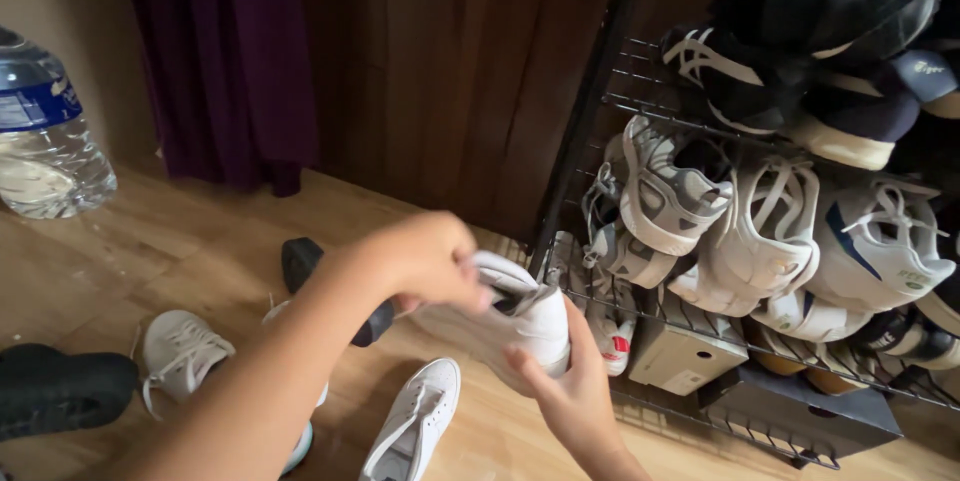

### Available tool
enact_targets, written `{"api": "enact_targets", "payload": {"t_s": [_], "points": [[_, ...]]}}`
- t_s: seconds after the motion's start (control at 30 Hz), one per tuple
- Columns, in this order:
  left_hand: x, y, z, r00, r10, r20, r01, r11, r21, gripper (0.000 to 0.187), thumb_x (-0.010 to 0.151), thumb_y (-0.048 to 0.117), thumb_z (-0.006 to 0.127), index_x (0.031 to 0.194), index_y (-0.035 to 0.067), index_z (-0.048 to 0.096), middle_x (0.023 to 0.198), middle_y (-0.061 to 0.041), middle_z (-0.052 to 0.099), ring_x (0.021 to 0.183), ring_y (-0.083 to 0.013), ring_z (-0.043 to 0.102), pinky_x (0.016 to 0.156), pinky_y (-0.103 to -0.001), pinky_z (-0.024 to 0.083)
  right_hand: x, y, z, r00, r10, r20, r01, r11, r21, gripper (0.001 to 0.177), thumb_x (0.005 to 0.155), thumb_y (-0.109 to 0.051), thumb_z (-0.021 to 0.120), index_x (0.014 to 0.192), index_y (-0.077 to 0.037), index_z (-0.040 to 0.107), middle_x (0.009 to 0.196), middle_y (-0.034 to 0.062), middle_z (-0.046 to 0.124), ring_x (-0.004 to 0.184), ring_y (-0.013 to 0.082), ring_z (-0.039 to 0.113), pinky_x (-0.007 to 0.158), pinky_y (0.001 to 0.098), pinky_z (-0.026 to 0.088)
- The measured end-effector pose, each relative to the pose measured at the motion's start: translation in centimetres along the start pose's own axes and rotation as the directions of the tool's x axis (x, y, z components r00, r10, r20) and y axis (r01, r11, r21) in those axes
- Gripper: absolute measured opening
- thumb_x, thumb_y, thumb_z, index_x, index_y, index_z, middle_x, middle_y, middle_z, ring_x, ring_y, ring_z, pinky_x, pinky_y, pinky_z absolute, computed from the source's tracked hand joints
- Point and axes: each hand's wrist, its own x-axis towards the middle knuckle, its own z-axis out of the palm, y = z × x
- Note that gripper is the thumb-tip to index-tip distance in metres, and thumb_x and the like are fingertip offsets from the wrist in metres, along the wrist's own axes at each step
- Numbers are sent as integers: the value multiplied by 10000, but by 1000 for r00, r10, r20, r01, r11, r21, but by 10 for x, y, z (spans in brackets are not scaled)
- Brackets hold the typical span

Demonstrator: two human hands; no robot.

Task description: Organize and arrange various shoes on a wire shoe rack.

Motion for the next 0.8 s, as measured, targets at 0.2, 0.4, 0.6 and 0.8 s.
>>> {"api": "enact_targets", "payload": {"t_s": [0.2, 0.4, 0.6, 0.8], "points": [[20, 8, 11, 878, 361, -313, -377, 926, 10, 283, 795, 320, 752, 953, 92, 806, 766, -43, 741, 689, -175, 703, 645, -342, 544, -3, -5, 8, 998, -44, 47, 45, 998, -31, 764, 771, -175, 821, 1441, -23, 487, 1210, 76, 677, 1099, 148, 635, 955, 300, 497], [5, 23, 7, 927, 360, -100, -365, 930, -35, 516, 804, 538, 754, 909, 36, 811, 818, -59, 766, 727, -160, 685, 686, -337, 554, -7, -13, 13, 994, 23, 103, -29, 998, 57, 698, 793, -171, 813, 1410, -4, 532, 1179, 102, 683, 1055, 163, 637, 922, 311, 524], [46, -7, 35, 962, 272, -21, -272, 947, -168, 581, 938, 517, 470, 951, 54, 821, 916, -86, 839, 790, -193, 777, 794, -373, 584, -7, -26, 13, 994, -62, 90, 60, 998, 23, 762, 781, -160, 812, 1451, -6, 484, 1251, 96, 663, 1146, 167, 630, 991, 310, 491], [43, -1, 39, 981, 195, -17, -179, 928, 328, 335, 932, 394, 640, 990, 141, 851, 976, -95, 811, 928, -287, 710, 1022, -598, 392, -7, -24, 10, 992, -111, 59, 113, 993, -38, 763, 771, -163, 824, 1438, 1, 491, 1272, 98, 646, 1153, 182, 619, 995, 329, 490]]}}
